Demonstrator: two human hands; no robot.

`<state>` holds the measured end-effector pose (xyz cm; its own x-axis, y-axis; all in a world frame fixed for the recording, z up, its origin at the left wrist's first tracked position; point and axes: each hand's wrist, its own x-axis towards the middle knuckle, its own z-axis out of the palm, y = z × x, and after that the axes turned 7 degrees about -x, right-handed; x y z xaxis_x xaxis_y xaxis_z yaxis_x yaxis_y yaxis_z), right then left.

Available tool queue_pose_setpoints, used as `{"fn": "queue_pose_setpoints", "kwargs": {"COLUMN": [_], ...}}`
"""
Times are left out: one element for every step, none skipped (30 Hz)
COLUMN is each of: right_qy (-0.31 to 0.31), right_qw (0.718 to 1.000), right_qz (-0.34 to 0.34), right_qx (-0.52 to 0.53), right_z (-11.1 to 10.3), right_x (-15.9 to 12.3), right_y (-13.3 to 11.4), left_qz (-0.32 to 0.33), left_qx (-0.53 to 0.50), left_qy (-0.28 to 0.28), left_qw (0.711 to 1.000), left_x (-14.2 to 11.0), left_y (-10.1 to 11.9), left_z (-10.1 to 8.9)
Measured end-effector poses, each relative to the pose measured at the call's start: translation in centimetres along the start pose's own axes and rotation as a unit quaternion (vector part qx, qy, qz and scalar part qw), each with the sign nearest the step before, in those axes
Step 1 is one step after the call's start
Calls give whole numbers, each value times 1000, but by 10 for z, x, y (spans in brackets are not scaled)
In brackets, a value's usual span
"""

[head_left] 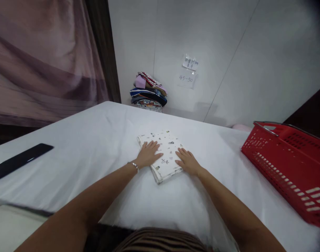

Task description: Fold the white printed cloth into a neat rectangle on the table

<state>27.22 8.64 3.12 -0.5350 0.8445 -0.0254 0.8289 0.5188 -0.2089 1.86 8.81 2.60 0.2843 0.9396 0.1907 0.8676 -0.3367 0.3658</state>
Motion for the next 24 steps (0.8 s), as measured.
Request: {"fn": "queue_pose_setpoints", "kwargs": {"right_qy": [15,35,57,78,96,107,108,101,89,76,64,55,49,44,39,34,29,26,26,30,38,50,63,75], "right_qw": [999,998,994,989,983,975,968,961,955,951,948,947,948,949,951,953,955,956,957,958,960,964,972,979], "right_qz": [4,14,32,57,88,121,153,183,208,227,241,248,252,252,251,250,250,250,249,248,241,222,186,133], "right_qx": [28,57,85,110,131,150,166,180,191,197,199,196,190,182,175,167,159,152,146,142,138,135,133,133], "right_z": [-2,-4,-5,-6,-7,-9,-10,-11,-12,-13,-14,-15,-16,-17,-18,-19,-20,-21,-22,-23,-23,-22,-19,-16], "right_x": [-1,-2,-3,-5,-7,-9,-11,-12,-12,-11,-8,-5,0,5,10,15,20,23,25,25,23,20,15,9], "right_y": [1,3,6,9,13,18,23,28,32,36,39,42,43,44,45,45,45,44,43,41,37,31,24,14], "left_qz": [-3,-4,-6,-9,-15,-26,-44,-72,-113,-165,-220,-270,-308,-333,-346,-353,-357,-362,-363,-359,-352,-342,-334,-327], "left_qx": [-12,-24,-35,-47,-59,-74,-94,-121,-159,-207,-265,-327,-389,-446,-493,-526,-547,-556,-557,-553,-548,-544,-541,-536], "left_qy": [-5,-7,-5,4,19,36,54,71,85,94,96,93,88,80,74,71,70,69,67,62,55,45,33,20], "left_qw": [1000,1000,999,999,998,996,993,987,977,960,934,901,864,827,795,770,754,745,744,749,757,765,771,778], "left_x": [0,0,-2,-5,-9,-14,-20,-26,-32,-39,-45,-51,-56,-61,-66,-71,-75,-79,-83,-86,-89,-92,-94,-95], "left_y": [1,2,2,1,1,1,2,3,5,7,11,15,20,25,30,34,38,42,44,47,48,50,51,52], "left_z": [-1,-2,-3,-4,-5,-6,-8,-10,-12,-14,-16,-17,-18,-18,-17,-15,-13,-11,-9,-6,-4,-3,-2,-2]}}
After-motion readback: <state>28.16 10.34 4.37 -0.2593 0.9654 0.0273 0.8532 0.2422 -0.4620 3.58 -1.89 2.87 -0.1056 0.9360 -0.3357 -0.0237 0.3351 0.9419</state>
